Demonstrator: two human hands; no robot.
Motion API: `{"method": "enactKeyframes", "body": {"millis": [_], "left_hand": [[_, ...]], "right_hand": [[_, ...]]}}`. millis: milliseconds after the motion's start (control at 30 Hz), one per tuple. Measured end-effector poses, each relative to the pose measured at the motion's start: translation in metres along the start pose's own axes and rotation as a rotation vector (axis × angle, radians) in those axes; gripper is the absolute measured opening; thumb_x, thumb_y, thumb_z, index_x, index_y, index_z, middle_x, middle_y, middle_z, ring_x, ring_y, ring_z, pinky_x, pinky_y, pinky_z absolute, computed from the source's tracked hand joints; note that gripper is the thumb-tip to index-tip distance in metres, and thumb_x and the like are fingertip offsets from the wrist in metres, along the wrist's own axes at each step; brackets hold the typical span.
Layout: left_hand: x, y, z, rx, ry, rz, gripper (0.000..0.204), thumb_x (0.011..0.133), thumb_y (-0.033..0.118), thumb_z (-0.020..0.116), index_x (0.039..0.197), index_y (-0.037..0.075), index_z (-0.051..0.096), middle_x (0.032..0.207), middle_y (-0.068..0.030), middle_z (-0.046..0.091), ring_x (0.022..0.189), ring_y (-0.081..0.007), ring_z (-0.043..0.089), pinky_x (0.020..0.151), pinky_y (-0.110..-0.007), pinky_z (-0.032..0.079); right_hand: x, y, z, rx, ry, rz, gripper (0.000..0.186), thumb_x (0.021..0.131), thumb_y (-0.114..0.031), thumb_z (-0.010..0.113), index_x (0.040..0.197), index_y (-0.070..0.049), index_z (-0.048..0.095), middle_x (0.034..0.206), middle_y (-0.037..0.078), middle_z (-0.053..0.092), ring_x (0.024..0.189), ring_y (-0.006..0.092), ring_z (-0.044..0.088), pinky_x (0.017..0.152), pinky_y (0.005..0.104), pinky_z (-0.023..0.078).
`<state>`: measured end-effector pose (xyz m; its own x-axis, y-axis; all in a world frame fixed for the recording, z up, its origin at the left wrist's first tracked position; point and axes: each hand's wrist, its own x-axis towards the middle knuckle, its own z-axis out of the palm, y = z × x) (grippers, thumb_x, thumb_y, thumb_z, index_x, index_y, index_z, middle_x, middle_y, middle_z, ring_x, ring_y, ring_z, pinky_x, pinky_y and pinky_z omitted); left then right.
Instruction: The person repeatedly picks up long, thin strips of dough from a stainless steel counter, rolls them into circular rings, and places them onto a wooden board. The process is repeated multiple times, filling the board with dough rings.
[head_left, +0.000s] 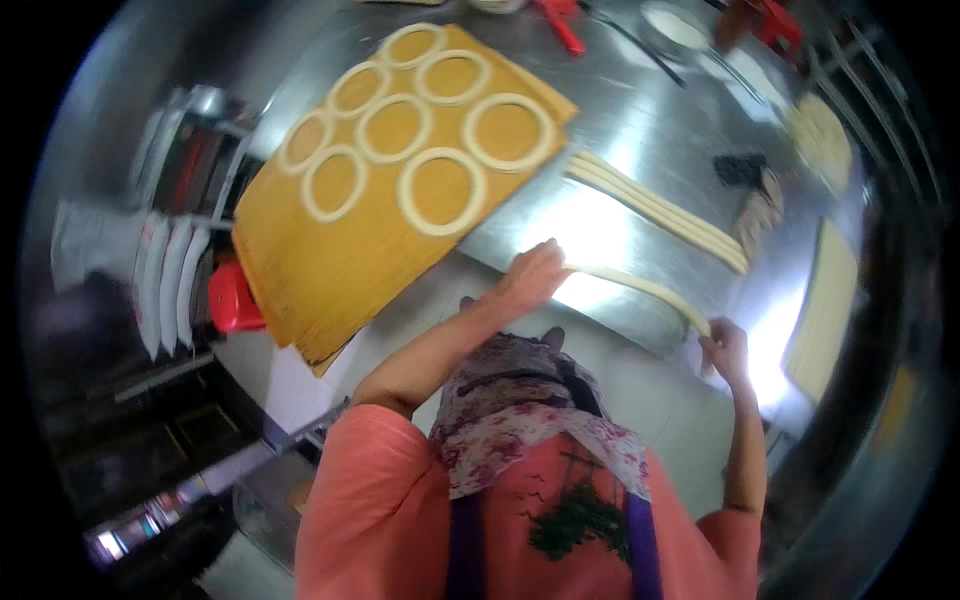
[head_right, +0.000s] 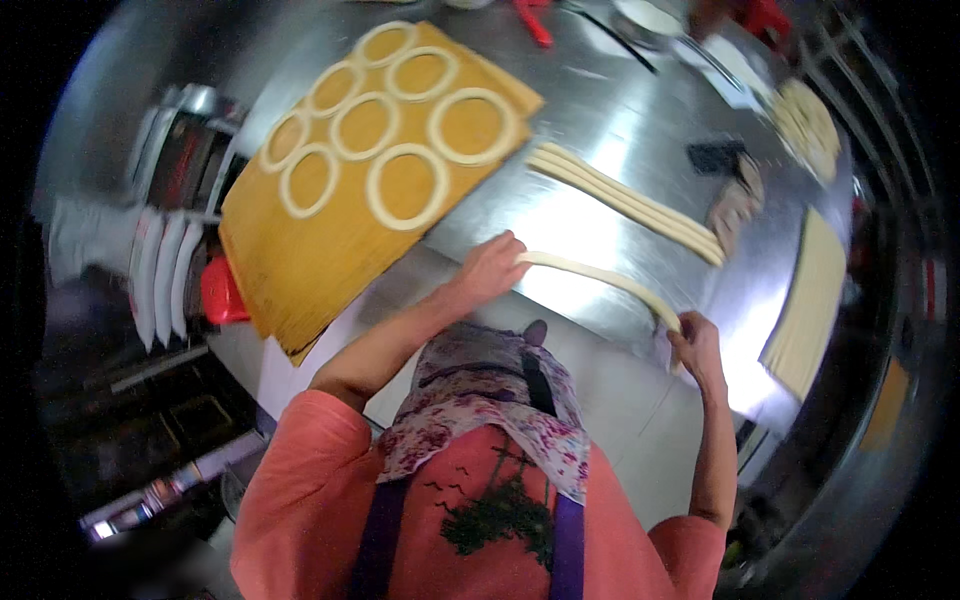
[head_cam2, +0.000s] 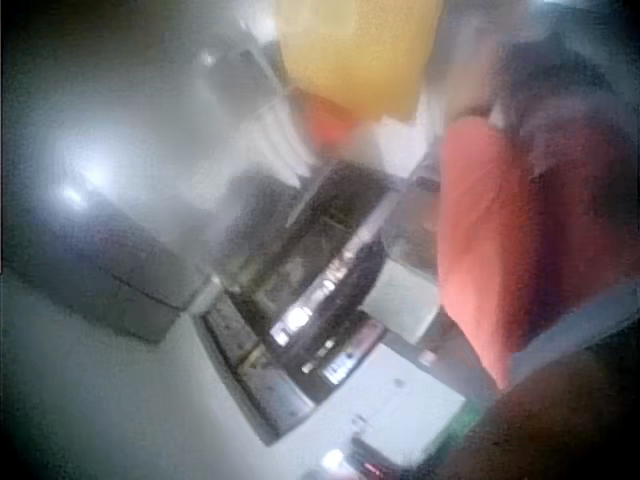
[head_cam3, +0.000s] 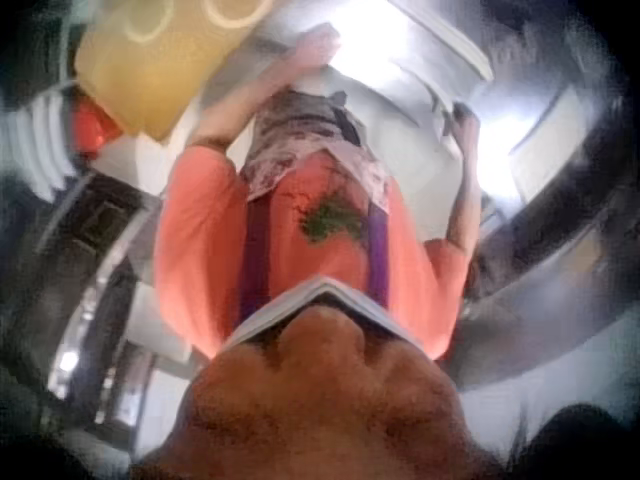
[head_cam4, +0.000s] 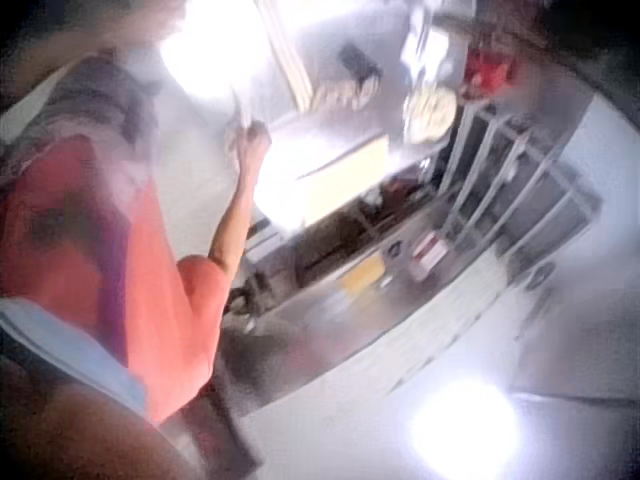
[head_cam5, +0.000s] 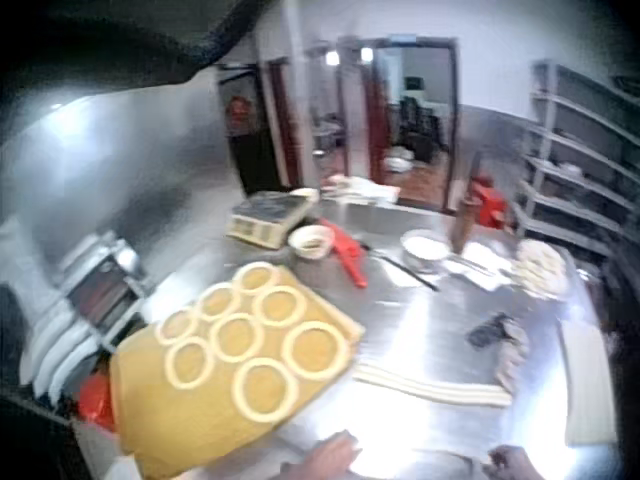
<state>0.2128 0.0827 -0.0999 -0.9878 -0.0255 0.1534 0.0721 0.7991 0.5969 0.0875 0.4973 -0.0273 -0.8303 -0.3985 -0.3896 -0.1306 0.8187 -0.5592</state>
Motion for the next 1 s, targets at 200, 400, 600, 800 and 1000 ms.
{"method": "enactKeyframes", "body": {"millis": [200, 400, 600, 800, 1000], "left_hand": [[-0.072, -0.041, -0.130, -0.176, 0.333, -0.437, 0.023, 0.087, 0.019, 0.076, 0.099, 0.001, 0.070, 0.099, -0.0196, 0.067, 0.088, -0.0374, 0.068, 0.077, -0.047, 0.055], [-0.170, -0.112, -0.229, -0.133, 0.786, -0.898, 0.034, 0.081, 0.022, 0.085, 0.101, -0.001, 0.070, 0.084, -0.0165, 0.068, 0.075, -0.0343, 0.067, 0.067, -0.044, 0.053], [-0.252, -0.192, -0.189, -0.015, 0.743, -1.060, 0.047, 0.082, 0.023, 0.085, 0.117, -0.002, 0.065, 0.102, -0.0206, 0.068, 0.100, -0.0353, 0.067, 0.086, -0.048, 0.052], [-0.245, -0.195, -0.171, -0.345, 0.842, -1.016, 0.073, 0.079, 0.023, 0.088, 0.140, -0.001, 0.056, 0.132, -0.0239, 0.059, 0.123, -0.0392, 0.059, 0.104, -0.049, 0.048], [-0.237, -0.180, -0.169, -0.499, 0.748, -0.997, 0.076, 0.083, 0.001, 0.082, 0.151, 0.001, 0.049, 0.136, -0.0207, 0.053, 0.110, -0.0311, 0.067, 0.084, -0.037, 0.059]], "right_hand": [[0.053, -0.201, 0.033, 0.032, -0.223, -0.178, 0.024, 0.085, -0.014, 0.074, 0.101, 0.003, 0.072, 0.078, 0.011, 0.071, 0.068, 0.0176, 0.066, 0.065, 0.0344, 0.052], [0.094, -0.390, 0.169, 0.203, -0.250, -0.483, 0.033, 0.084, -0.018, 0.078, 0.109, 0.003, 0.073, 0.088, 0.015, 0.076, 0.077, 0.0197, 0.070, 0.073, 0.0354, 0.056], [0.104, -0.423, 0.346, -0.052, -0.141, -0.642, 0.042, 0.082, -0.015, 0.083, 0.118, 0.002, 0.069, 0.094, 0.024, 0.070, 0.084, 0.0388, 0.070, 0.073, 0.0461, 0.056], [0.103, -0.427, 0.369, 0.104, 0.000, -0.565, 0.047, 0.082, -0.015, 0.085, 0.120, 0.006, 0.068, 0.092, 0.018, 0.072, 0.075, 0.0303, 0.070, 0.072, 0.0403, 0.057], [0.099, -0.461, 0.358, -0.043, -0.004, -0.470, 0.032, 0.086, -0.021, 0.082, 0.111, -0.003, 0.071, 0.093, 0.016, 0.067, 0.083, 0.0369, 0.068, 0.073, 0.0458, 0.054]]}}
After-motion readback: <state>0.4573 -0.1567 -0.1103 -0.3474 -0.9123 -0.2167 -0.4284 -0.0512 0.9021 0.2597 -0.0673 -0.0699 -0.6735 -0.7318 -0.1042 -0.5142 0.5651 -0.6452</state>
